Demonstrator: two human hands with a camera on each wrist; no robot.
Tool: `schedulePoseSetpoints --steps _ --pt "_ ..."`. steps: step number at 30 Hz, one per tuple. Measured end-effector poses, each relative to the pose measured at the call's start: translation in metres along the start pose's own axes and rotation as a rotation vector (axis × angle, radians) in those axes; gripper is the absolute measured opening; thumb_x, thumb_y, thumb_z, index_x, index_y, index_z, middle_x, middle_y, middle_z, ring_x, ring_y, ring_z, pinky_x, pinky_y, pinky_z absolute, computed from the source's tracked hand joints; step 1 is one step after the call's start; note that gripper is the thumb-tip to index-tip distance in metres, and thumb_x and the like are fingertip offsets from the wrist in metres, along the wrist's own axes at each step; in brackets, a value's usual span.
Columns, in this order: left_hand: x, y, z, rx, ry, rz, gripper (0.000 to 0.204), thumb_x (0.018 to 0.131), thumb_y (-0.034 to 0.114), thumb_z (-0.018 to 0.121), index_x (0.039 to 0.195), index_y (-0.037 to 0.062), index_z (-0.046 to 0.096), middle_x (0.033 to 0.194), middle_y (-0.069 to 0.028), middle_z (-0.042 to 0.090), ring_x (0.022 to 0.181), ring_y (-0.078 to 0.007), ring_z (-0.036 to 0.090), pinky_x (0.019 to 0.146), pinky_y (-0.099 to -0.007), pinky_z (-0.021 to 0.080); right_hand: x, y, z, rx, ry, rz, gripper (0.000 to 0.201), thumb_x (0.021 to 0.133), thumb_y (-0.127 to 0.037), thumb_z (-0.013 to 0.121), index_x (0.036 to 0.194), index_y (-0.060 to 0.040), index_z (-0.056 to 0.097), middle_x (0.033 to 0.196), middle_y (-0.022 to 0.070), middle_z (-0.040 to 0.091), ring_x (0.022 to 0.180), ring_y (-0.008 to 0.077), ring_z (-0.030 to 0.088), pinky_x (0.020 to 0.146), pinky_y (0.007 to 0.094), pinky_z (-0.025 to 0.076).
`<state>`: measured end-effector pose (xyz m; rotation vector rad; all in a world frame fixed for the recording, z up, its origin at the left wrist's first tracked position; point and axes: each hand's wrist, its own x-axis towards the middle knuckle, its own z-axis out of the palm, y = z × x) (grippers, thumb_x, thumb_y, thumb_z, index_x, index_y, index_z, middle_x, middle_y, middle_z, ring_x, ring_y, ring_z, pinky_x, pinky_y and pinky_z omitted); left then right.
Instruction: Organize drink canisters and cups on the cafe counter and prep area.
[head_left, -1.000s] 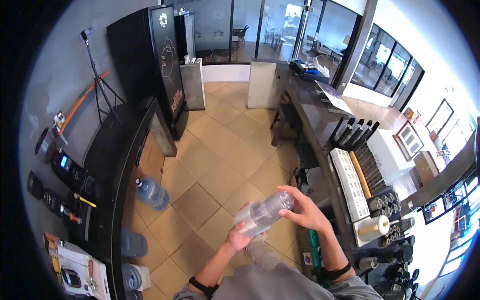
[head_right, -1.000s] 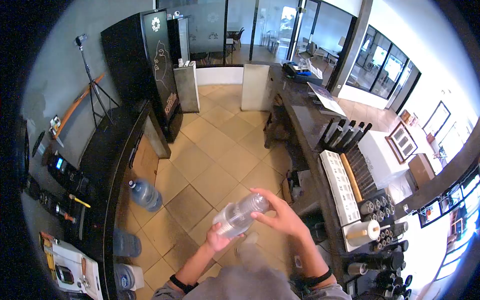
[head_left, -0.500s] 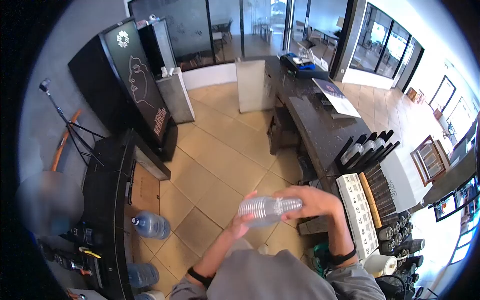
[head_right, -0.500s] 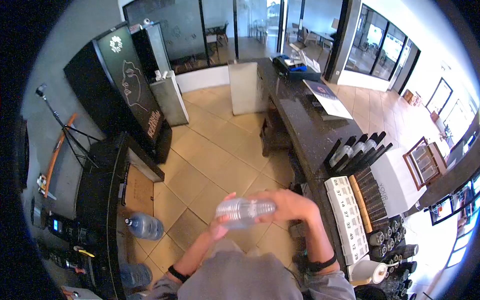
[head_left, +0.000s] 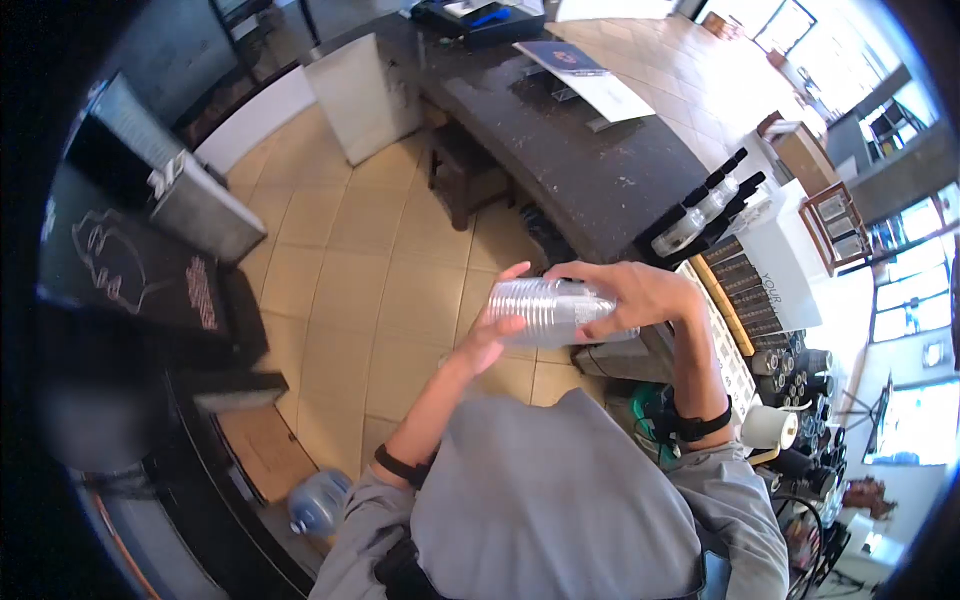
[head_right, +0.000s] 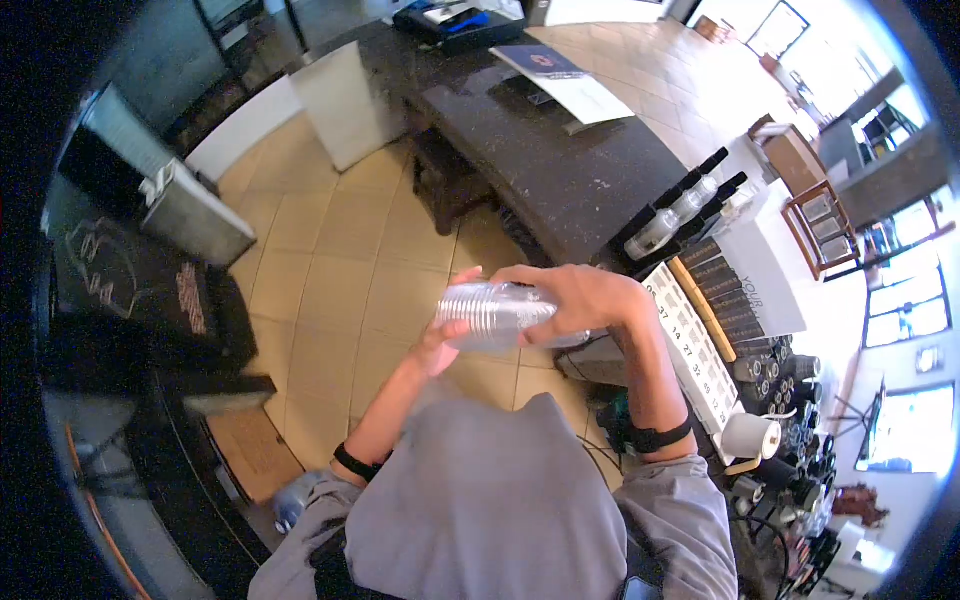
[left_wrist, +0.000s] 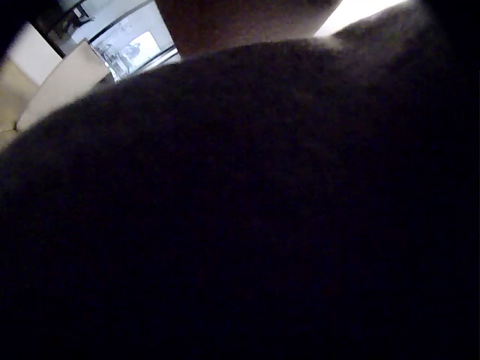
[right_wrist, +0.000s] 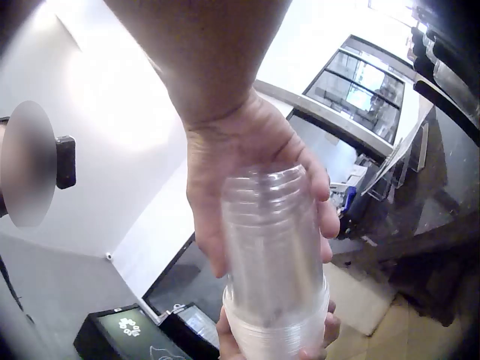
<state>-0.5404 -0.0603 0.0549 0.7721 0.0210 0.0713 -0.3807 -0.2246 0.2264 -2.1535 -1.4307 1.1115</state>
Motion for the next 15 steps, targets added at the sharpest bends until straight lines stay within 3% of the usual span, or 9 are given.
schedulePoseSetpoints --steps 2,3,9,15 --pt "0.024 0.009 -0.019 0.026 -0.05 -0.048 0.099 0.074 0.037 0.081 0.155 0.0137 0.028 0.134 -0.0063 0.05 0.129 -0.0211 0.048 0.112 -0.0385 0.037 0.017 0.003 -0.013 -0.002 -0.038 0.102 0.08 0.075 -0.043 0.077 0.146 -0.0259 0.044 0.108 0.0189 0.072 0.098 0.0386 0.07 0.087 0.044 0.053" --pt "0.04 0.015 -0.031 0.014 -0.087 -0.077 0.1 0.074 0.037 0.08 0.155 0.0136 0.028 0.134 -0.006 0.05 0.13 -0.0214 0.048 0.112 -0.0389 0.037 0.027 0.007 -0.018 -0.009 -0.012 0.102 0.08 0.076 -0.037 0.078 0.147 -0.0212 0.044 0.109 0.0163 0.071 0.098 0.0344 0.07 0.087 0.0424 0.053" --pt "0.112 0.024 -0.051 -0.057 -0.249 -0.307 0.1 0.074 0.038 0.08 0.156 0.0165 0.027 0.136 -0.0068 0.051 0.13 -0.0232 0.049 0.112 -0.0412 0.038 0.033 0.012 -0.043 0.085 0.11 0.352 0.078 0.074 -0.037 0.078 0.145 -0.0238 0.046 0.111 0.0168 0.071 0.098 0.0367 0.069 0.086 0.0434 0.053" --pt "0.191 -0.001 -0.026 -0.106 -0.388 -0.475 0.102 0.073 0.038 0.081 0.157 0.017 0.026 0.137 -0.0077 0.05 0.131 -0.0244 0.049 0.113 -0.043 0.039 0.006 0.06 -0.063 0.127 0.246 0.462 0.08 0.073 -0.039 0.078 0.145 -0.0228 0.048 0.109 0.0173 0.071 0.099 0.0375 0.069 0.087 0.0451 0.053"
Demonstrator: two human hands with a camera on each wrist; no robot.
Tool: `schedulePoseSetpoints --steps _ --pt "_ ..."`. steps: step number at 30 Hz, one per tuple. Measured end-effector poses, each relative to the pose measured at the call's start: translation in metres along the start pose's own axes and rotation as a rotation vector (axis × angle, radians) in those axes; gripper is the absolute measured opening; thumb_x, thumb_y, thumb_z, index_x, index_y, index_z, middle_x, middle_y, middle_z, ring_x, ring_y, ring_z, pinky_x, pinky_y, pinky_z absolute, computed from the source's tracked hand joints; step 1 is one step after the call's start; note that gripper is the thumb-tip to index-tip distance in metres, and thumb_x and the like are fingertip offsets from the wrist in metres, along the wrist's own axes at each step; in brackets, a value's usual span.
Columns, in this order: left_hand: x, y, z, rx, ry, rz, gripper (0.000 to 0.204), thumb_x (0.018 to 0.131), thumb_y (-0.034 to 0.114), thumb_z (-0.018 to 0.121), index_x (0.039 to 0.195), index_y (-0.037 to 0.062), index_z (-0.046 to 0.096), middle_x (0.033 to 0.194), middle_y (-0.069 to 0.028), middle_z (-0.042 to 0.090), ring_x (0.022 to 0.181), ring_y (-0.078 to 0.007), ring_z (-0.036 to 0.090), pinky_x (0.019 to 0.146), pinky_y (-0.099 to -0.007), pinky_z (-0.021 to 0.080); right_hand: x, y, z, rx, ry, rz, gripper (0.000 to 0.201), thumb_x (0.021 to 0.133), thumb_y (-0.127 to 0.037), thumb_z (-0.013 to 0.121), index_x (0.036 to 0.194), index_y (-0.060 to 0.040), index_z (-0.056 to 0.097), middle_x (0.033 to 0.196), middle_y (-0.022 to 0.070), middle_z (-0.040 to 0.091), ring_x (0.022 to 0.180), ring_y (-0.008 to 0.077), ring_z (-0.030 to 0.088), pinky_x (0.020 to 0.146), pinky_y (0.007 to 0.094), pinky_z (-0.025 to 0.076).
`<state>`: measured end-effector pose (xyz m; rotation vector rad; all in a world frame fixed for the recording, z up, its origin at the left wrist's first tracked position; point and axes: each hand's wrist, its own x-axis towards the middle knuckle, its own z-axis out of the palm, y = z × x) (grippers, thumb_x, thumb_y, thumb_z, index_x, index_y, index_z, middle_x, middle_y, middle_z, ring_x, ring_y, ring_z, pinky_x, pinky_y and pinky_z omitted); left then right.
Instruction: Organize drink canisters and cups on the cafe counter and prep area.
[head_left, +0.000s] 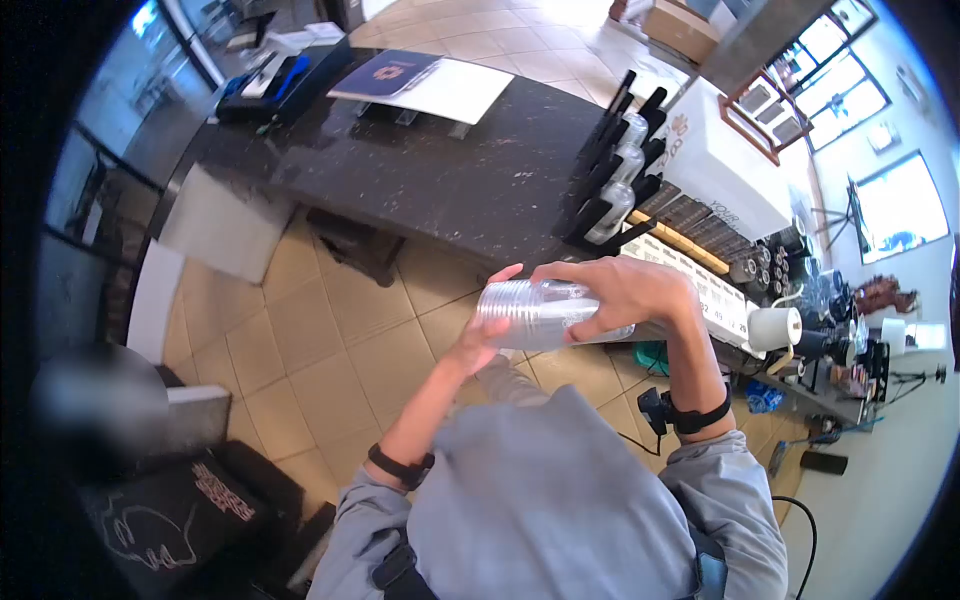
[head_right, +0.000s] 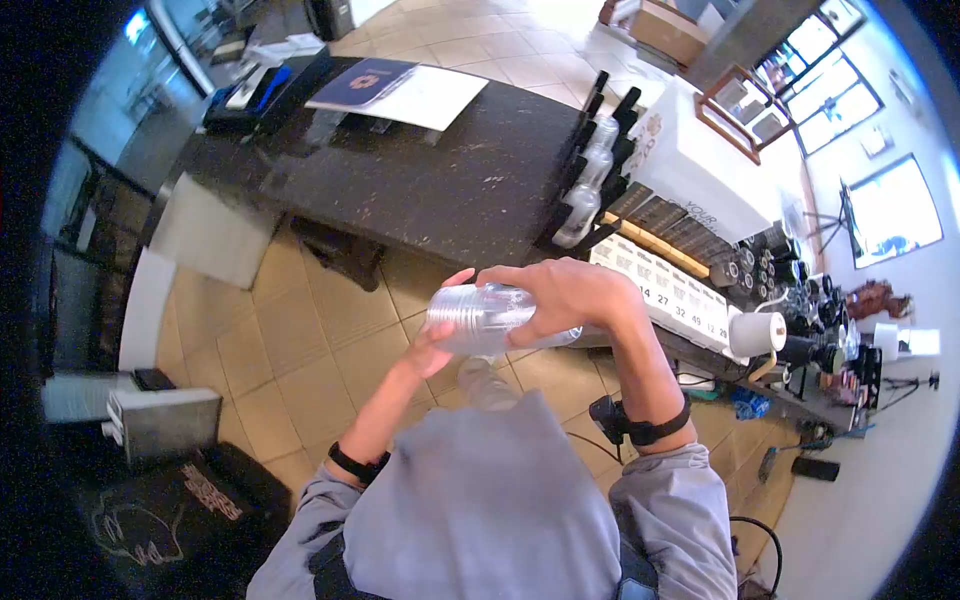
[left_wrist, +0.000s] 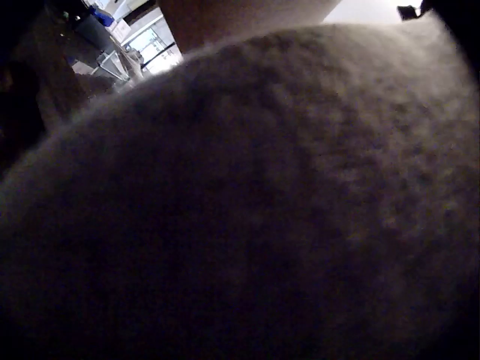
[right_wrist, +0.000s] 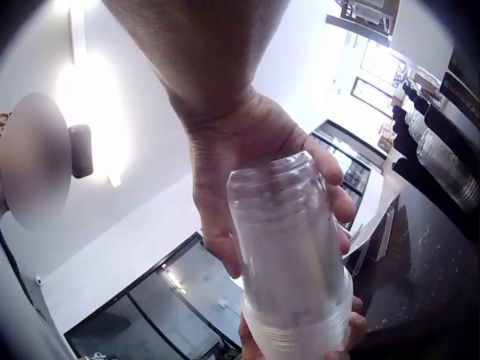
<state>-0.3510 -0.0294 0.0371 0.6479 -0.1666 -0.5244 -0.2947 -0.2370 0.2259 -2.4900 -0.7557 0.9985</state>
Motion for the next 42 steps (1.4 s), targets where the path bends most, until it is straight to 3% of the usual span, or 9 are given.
schedulePoseSetpoints --steps 19,21,25,27,28,29,32,34,42 --pt "0.219 0.048 -0.036 -0.163 -0.098 -0.22 0.113 0.069 0.046 0.083 0.158 0.0108 0.023 0.141 -0.0119 0.05 0.13 -0.027 0.052 0.114 -0.0453 0.041 0.028 0.071 -0.165 -0.121 0.151 0.189 0.071 0.072 -0.037 0.078 0.137 -0.0236 0.054 0.098 0.0164 0.067 0.091 0.0379 0.068 0.08 0.0472 0.053" --pt "0.239 0.061 -0.047 -0.189 -0.129 -0.222 0.114 0.069 0.047 0.083 0.158 0.0107 0.022 0.141 -0.0124 0.051 0.13 -0.0273 0.053 0.114 -0.0455 0.041 0.024 0.076 -0.187 -0.055 0.207 0.176 0.076 0.071 -0.033 0.08 0.142 -0.0252 0.051 0.106 0.0146 0.067 0.093 0.0382 0.067 0.085 0.0444 0.052" --pt "0.275 0.087 -0.072 -0.21 -0.137 -0.206 0.115 0.068 0.049 0.084 0.158 0.0097 0.022 0.141 -0.0124 0.052 0.131 -0.0288 0.052 0.113 -0.0477 0.042 0.008 0.094 -0.243 0.089 0.351 0.25 0.084 0.072 -0.029 0.081 0.148 -0.0195 0.047 0.136 0.0091 0.062 0.103 0.0253 0.068 0.087 0.0385 0.057" --pt "0.286 0.098 -0.082 -0.226 -0.14 -0.213 0.116 0.068 0.049 0.084 0.158 0.0094 0.022 0.141 -0.0121 0.052 0.132 -0.0294 0.052 0.112 -0.0487 0.042 0.012 0.113 -0.271 0.065 0.443 0.387 0.086 0.073 -0.03 0.08 0.151 -0.0195 0.044 0.142 0.0069 0.058 0.105 0.0213 0.065 0.088 0.0367 0.057" --pt "0.292 0.103 -0.087 -0.215 -0.143 -0.203 0.116 0.069 0.05 0.084 0.158 0.0093 0.022 0.142 -0.0125 0.051 0.132 -0.0298 0.051 0.112 -0.0496 0.042 0.016 0.156 -0.275 -0.177 0.541 0.317 0.084 0.075 -0.032 0.079 0.151 -0.0209 0.044 0.144 0.008 0.057 0.11 0.0248 0.064 0.091 0.0371 0.055" --pt "0.296 0.107 -0.091 -0.201 -0.147 -0.195 0.115 0.069 0.05 0.084 0.158 0.0092 0.022 0.142 -0.0129 0.051 0.132 -0.0303 0.051 0.112 -0.0505 0.042 0.034 0.151 -0.291 0.016 0.504 0.558 0.082 0.077 -0.046 0.077 0.149 -0.0202 0.047 0.14 0.0177 0.058 0.12 0.0351 0.059 0.098 0.0457 0.051" --pt "0.305 0.119 -0.096 -0.206 -0.128 -0.204 0.115 0.069 0.052 0.084 0.157 0.0091 0.023 0.142 -0.0133 0.051 0.132 -0.03 0.051 0.113 -0.0502 0.042 0.077 0.251 -0.303 -0.124 0.519 0.562 0.082 0.076 -0.044 0.077 0.149 -0.024 0.045 0.127 0.0256 0.064 0.114 0.0381 0.063 0.097 0.0462 0.051" --pt "0.307 0.121 -0.098 -0.204 -0.109 -0.192 0.116 0.069 0.052 0.084 0.157 0.009 0.023 0.142 -0.0133 0.051 0.132 -0.0299 0.051 0.113 -0.0499 0.042 0.109 0.274 -0.309 -0.262 0.479 0.7 0.081 0.075 -0.041 0.076 0.149 -0.0277 0.045 0.116 0.0241 0.069 0.109 0.0413 0.066 0.098 0.0481 0.05" --pt "0.303 0.129 -0.116 -0.266 -0.02 -0.17 0.112 0.07 0.046 0.083 0.157 0.0081 0.023 0.139 -0.013 0.053 0.131 -0.0287 0.052 0.113 -0.0465 0.041 0.193 0.351 -0.3 -0.212 0.137 0.799 0.085 0.072 -0.034 0.079 0.149 -0.027 0.045 0.13 0.0223 0.064 0.119 0.0392 0.061 0.104 0.0465 0.047"
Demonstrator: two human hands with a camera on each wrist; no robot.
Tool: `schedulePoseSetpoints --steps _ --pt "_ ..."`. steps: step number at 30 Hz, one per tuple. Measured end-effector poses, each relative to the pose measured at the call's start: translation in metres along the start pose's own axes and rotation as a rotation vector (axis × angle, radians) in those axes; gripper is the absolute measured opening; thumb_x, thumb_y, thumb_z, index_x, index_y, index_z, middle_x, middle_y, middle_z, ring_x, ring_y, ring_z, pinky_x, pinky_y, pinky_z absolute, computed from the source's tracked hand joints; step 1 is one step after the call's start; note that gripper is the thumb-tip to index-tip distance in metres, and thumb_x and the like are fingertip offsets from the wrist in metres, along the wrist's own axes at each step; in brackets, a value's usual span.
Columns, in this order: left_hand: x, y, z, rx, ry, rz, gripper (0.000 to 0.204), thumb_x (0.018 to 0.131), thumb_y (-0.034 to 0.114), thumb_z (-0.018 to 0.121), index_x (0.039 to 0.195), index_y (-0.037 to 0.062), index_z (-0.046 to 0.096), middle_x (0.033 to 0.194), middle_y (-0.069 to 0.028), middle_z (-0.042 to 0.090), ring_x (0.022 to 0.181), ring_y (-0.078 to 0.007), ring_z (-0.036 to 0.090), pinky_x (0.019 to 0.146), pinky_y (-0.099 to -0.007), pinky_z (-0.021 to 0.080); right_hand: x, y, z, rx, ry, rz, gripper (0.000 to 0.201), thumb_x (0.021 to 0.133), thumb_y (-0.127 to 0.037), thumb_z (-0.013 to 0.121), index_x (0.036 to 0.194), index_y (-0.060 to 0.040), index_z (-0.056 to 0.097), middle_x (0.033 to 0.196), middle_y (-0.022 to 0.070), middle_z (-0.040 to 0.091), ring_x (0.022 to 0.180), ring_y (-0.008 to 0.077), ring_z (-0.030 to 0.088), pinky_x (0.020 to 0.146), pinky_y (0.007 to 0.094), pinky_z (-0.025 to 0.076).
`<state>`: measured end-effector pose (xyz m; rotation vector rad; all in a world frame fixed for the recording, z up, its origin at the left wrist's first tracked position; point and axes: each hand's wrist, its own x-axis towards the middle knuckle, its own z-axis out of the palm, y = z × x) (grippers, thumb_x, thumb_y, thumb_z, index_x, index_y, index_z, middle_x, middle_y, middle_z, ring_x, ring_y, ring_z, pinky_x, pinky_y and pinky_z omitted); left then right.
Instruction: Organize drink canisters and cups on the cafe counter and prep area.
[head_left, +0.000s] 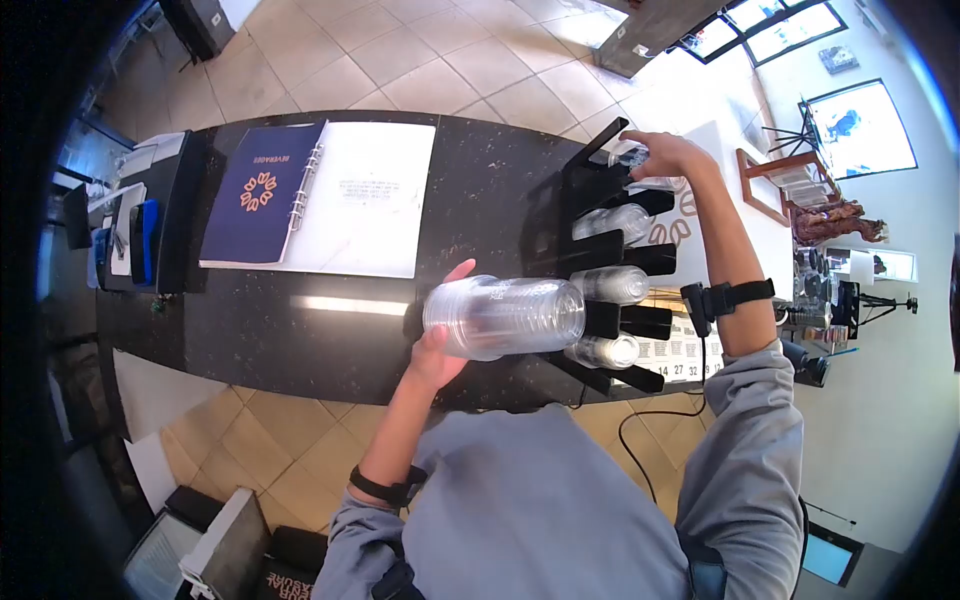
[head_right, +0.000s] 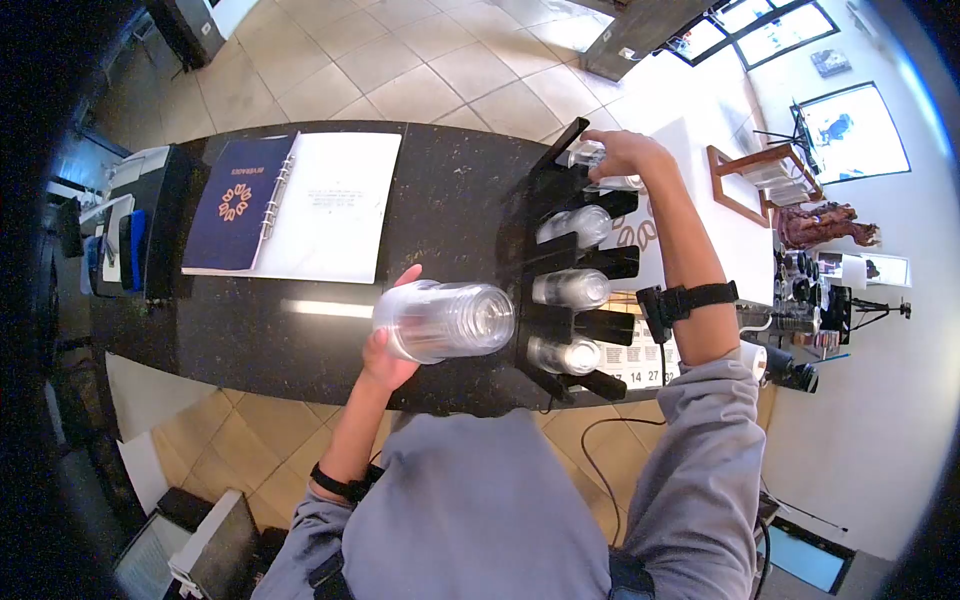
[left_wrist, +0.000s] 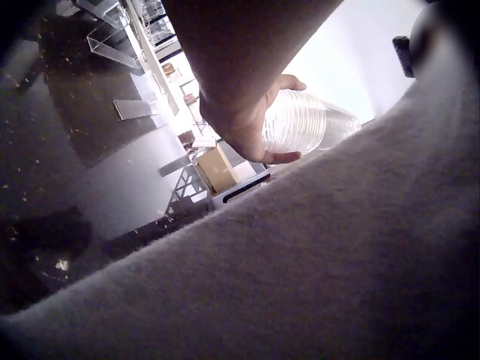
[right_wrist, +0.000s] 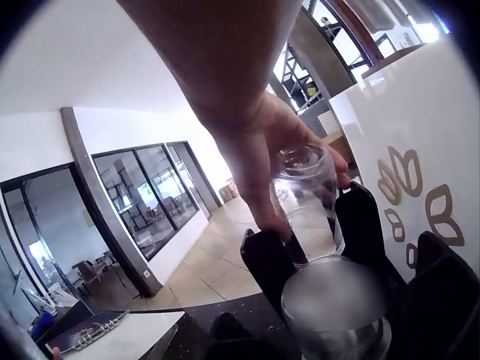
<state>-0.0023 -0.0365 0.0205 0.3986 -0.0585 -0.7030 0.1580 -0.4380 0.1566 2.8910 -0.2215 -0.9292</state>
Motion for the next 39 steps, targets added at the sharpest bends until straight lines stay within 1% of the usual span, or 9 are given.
schedulePoseSetpoints --steps 5,13,17,27,29,31,33,37,39 --pt "-0.001 0.012 -0.007 0.003 0.026 0.028 0.114 0.07 0.047 0.083 0.157 0.0074 0.021 0.138 -0.0143 0.053 0.131 -0.0294 0.052 0.113 -0.0466 0.042 0.041 0.011 0.014 0.125 -0.153 -0.088 0.085 0.072 -0.026 0.079 0.15 -0.0248 0.046 0.131 0.0238 0.063 0.121 0.038 0.06 0.107 0.0429 0.046" --pt "-0.003 0.026 -0.013 0.025 0.061 0.046 0.122 0.066 0.05 0.085 0.158 0.006 0.018 0.137 -0.0154 0.055 0.128 -0.03 0.055 0.111 -0.0473 0.045 0.08 0.002 0.041 -0.112 -0.295 -0.165 0.083 0.076 -0.008 0.068 0.152 -0.0284 0.043 0.149 0.0151 0.052 0.132 0.0365 0.053 0.11 0.0366 0.043" --pt "-0.005 0.029 -0.019 -0.022 0.056 0.054 0.117 0.067 0.044 0.085 0.157 0.0077 0.02 0.137 -0.0148 0.054 0.129 -0.03 0.054 0.112 -0.0458 0.043 0.08 -0.004 0.047 -0.181 -0.273 -0.078 0.071 0.079 -0.01 0.066 0.147 -0.0247 0.049 0.143 0.0165 0.056 0.127 0.0363 0.056 0.107 0.0348 0.045" --pt "0.002 0.032 -0.014 -0.001 0.047 0.02 0.114 0.068 0.044 0.085 0.157 0.0092 0.022 0.138 -0.0132 0.054 0.13 -0.0288 0.052 0.112 -0.0452 0.042 0.05 -0.009 0.027 0.232 -0.333 0.227 0.046 0.09 -0.024 0.067 0.133 -0.0096 0.063 0.128 0.0185 0.066 0.108 0.0365 0.068 0.093 0.0391 0.054" --pt "0.006 0.03 -0.012 0.003 0.046 0.019 0.113 0.068 0.044 0.085 0.157 0.01 0.023 0.138 -0.0127 0.054 0.131 -0.0285 0.052 0.112 -0.0451 0.042 0.054 0.02 0.028 -0.105 -0.07 -0.085 0.047 0.092 -0.04 0.066 0.121 -0.0037 0.067 0.102 0.0195 0.072 0.087 0.0282 0.069 0.08 0.0418 0.055" --pt "0.01 0.027 -0.011 0.094 0.075 0.016 0.119 0.066 0.05 0.085 0.157 0.0082 0.021 0.139 -0.0151 0.053 0.132 -0.0307 0.052 0.113 -0.0483 0.043 -0.014 -0.016 -0.01 -0.105 0.056 0.025 0.044 0.096 -0.039 0.063 0.109 0.0016 0.07 0.092 0.0187 0.072 0.087 0.0274 0.069 0.079 0.0408 0.054" --pt "0.013 0.027 -0.008 0.096 0.089 0.009 0.116 0.066 0.048 0.086 0.156 0.0098 0.024 0.138 -0.0141 0.053 0.132 -0.03 0.052 0.113 -0.0481 0.042 -0.069 -0.051 -0.024 0.208 0.204 -0.011 0.045 0.096 -0.042 0.063 0.114 -0.0018 0.069 0.095 0.0169 0.072 0.089 0.0272 0.068 0.08 0.0404 0.053" --pt "0.023 0.02 0.001 0.082 0.02 0.013 0.107 0.069 0.041 0.085 0.155 0.0122 0.027 0.134 -0.0111 0.054 0.129 -0.0242 0.052 0.111 -0.0423 0.041 -0.141 -0.131 -0.03 0.629 -0.069 -0.508 0.053 0.095 -0.045 0.063 0.138 -0.015 0.057 0.111 0.0137 0.07 0.093 0.0285 0.068 0.082 0.0415 0.053" --pt "0.026 0.018 0.01 0.142 0.046 0.009 0.107 0.07 0.039 0.086 0.155 0.012 0.027 0.133 -0.0096 0.054 0.128 -0.0226 0.052 0.11 -0.04 0.042 -0.145 -0.142 0.0 0.454 0.015 -0.717 0.065 0.091 -0.045 0.067 0.147 -0.017 0.048 0.105 0.0178 0.071 0.092 0.0338 0.07 0.083 0.0421 0.054"
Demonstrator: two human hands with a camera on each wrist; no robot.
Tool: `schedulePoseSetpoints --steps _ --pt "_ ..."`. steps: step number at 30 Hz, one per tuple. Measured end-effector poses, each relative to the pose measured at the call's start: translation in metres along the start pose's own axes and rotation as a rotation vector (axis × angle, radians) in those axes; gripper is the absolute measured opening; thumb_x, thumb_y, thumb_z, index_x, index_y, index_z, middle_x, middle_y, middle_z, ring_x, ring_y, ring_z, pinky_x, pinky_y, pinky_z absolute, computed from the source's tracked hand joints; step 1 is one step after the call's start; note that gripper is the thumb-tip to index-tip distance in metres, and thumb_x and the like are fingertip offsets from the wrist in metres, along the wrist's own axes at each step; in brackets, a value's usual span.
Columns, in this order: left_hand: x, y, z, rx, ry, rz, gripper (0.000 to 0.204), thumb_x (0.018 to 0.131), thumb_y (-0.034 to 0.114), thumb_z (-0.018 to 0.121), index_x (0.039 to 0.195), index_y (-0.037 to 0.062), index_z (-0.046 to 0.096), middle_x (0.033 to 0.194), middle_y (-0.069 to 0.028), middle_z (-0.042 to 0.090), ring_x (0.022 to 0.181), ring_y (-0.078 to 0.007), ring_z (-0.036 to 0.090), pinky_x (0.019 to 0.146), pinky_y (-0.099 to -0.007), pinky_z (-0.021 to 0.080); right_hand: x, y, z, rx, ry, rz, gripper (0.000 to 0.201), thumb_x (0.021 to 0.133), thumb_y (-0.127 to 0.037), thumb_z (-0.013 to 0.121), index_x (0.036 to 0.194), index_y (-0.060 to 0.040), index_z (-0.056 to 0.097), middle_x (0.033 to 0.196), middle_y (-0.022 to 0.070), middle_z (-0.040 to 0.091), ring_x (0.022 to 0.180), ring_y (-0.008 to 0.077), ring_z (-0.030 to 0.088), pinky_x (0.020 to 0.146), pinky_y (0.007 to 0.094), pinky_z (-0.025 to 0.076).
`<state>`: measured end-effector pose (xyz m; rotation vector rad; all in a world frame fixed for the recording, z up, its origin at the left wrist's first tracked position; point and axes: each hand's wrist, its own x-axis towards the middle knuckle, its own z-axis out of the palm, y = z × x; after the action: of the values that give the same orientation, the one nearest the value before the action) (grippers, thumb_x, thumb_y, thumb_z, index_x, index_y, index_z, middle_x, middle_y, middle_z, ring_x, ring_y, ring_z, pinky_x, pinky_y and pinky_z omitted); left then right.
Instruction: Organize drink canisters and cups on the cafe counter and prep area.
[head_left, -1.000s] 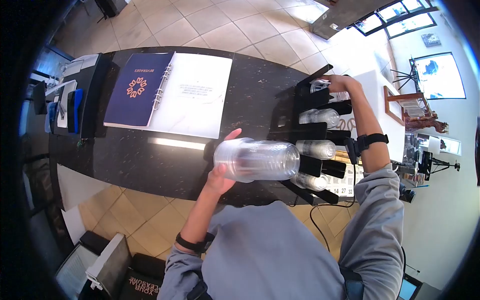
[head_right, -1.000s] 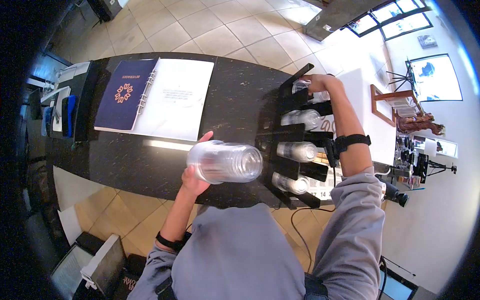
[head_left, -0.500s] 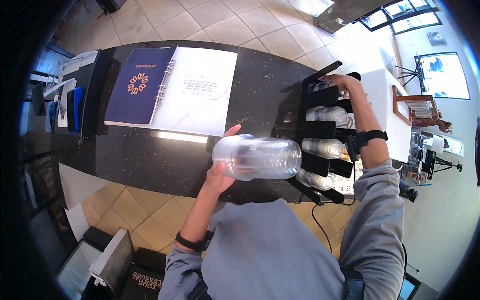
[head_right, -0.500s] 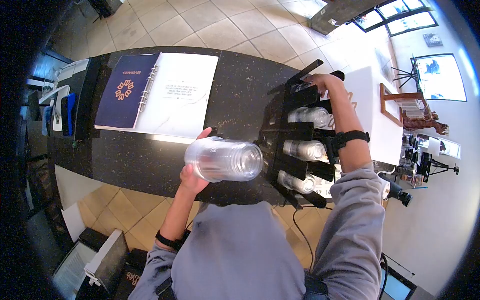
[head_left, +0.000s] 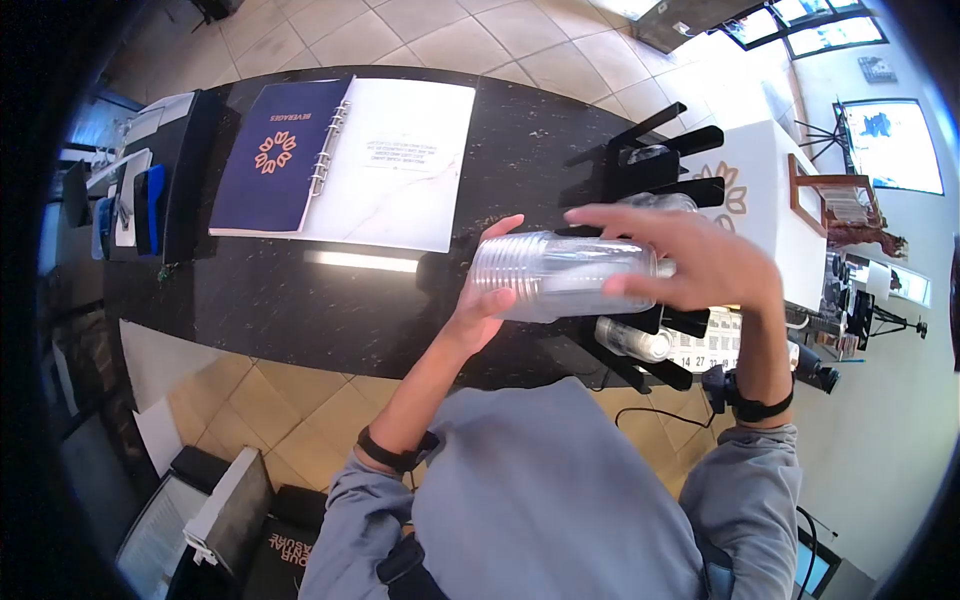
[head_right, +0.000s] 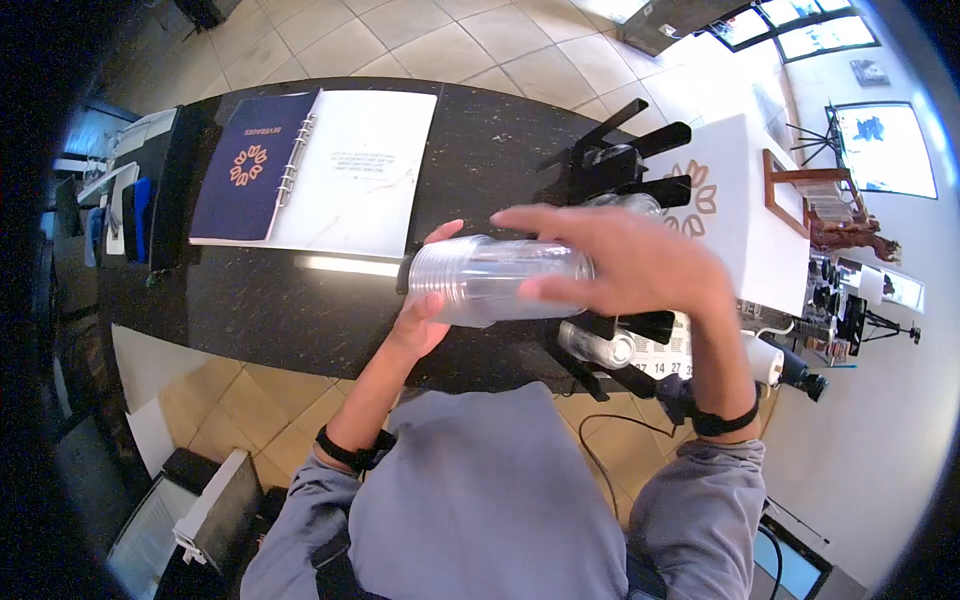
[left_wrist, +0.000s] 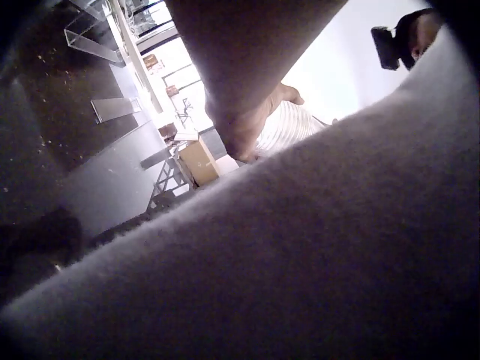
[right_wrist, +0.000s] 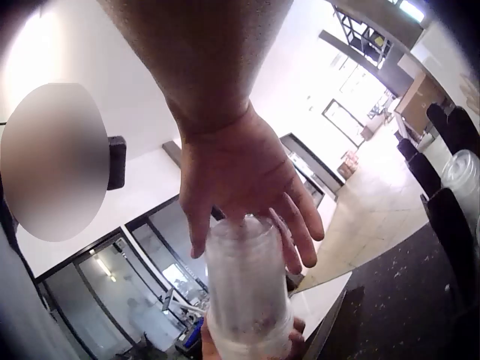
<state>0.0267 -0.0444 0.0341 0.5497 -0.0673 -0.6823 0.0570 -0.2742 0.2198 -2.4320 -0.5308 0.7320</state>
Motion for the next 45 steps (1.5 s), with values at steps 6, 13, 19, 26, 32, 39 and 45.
schedulePoseSetpoints --steps 6,13,19,26,32,39,45 --pt "0.001 -0.01 0.005 0.058 -0.031 -0.013 0.106 0.07 0.035 0.087 0.154 0.011 0.028 0.129 -0.008 0.052 0.123 -0.0202 0.053 0.107 -0.0368 0.043 0.001 -0.02 0.008 -0.098 -0.249 0.126 0.08 0.082 -0.041 0.076 0.152 -0.0218 0.042 0.11 0.0162 0.065 0.093 0.0387 0.065 0.083 0.0459 0.051" --pt "-0.002 -0.025 0.011 0.032 -0.055 -0.019 0.105 0.071 0.036 0.086 0.154 0.0101 0.027 0.128 -0.0087 0.052 0.121 -0.0211 0.054 0.106 -0.0373 0.044 -0.009 -0.013 0.013 -0.117 -0.202 0.096 0.076 0.081 -0.044 0.074 0.148 -0.0246 0.046 0.105 0.0174 0.067 0.09 0.0392 0.068 0.08 0.047 0.054" --pt "0.002 -0.03 0.01 0.035 -0.069 -0.004 0.104 0.072 0.037 0.085 0.154 0.0102 0.027 0.128 -0.0089 0.052 0.122 -0.0214 0.054 0.107 -0.0382 0.044 -0.009 -0.022 0.009 -0.131 -0.253 0.167 0.079 0.078 -0.039 0.077 0.148 -0.0241 0.043 0.101 0.0156 0.063 0.089 0.0378 0.065 0.08 0.0454 0.051" --pt "0.002 -0.031 0.011 0.038 -0.084 -0.027 0.104 0.072 0.037 0.085 0.154 0.0113 0.027 0.129 -0.009 0.052 0.123 -0.0218 0.053 0.108 -0.0388 0.043 -0.008 -0.024 0.005 -0.133 -0.284 0.2 0.079 0.076 -0.037 0.077 0.147 -0.0251 0.044 0.101 0.016 0.063 0.09 0.0377 0.065 0.08 0.046 0.051" --pt "0.003 -0.027 0.007 -0.003 -0.074 -0.049 0.109 0.069 0.039 0.086 0.155 0.0119 0.025 0.132 -0.0097 0.052 0.126 -0.0235 0.053 0.11 -0.0407 0.043 -0.012 -0.028 -0.005 -0.125 -0.287 0.221 0.081 0.074 -0.035 0.078 0.147 -0.0249 0.044 0.105 0.0174 0.064 0.093 0.0384 0.065 0.083 0.0463 0.05" --pt "0.01 -0.024 0.008 0.01 -0.117 -0.034 0.11 0.07 0.036 0.087 0.156 0.0111 0.024 0.132 -0.0101 0.052 0.125 -0.0235 0.053 0.11 -0.0399 0.043 -0.006 -0.032 -0.004 -0.151 -0.293 0.248 0.081 0.074 -0.034 0.079 0.147 -0.0244 0.044 0.103 0.0166 0.064 0.093 0.0381 0.064 0.083 0.0463 0.05" --pt "0.009 -0.027 0.011 -0.016 -0.161 -0.022 0.115 0.069 0.035 0.088 0.158 0.0114 0.019 0.135 -0.0115 0.051 0.129 -0.0247 0.052 0.111 -0.0408 0.042 0.003 -0.04 -0.004 -0.206 -0.327 0.255 0.081 0.075 -0.036 0.079 0.147 -0.0239 0.044 0.103 0.0174 0.064 0.092 0.0396 0.065 0.082 0.0469 0.05"
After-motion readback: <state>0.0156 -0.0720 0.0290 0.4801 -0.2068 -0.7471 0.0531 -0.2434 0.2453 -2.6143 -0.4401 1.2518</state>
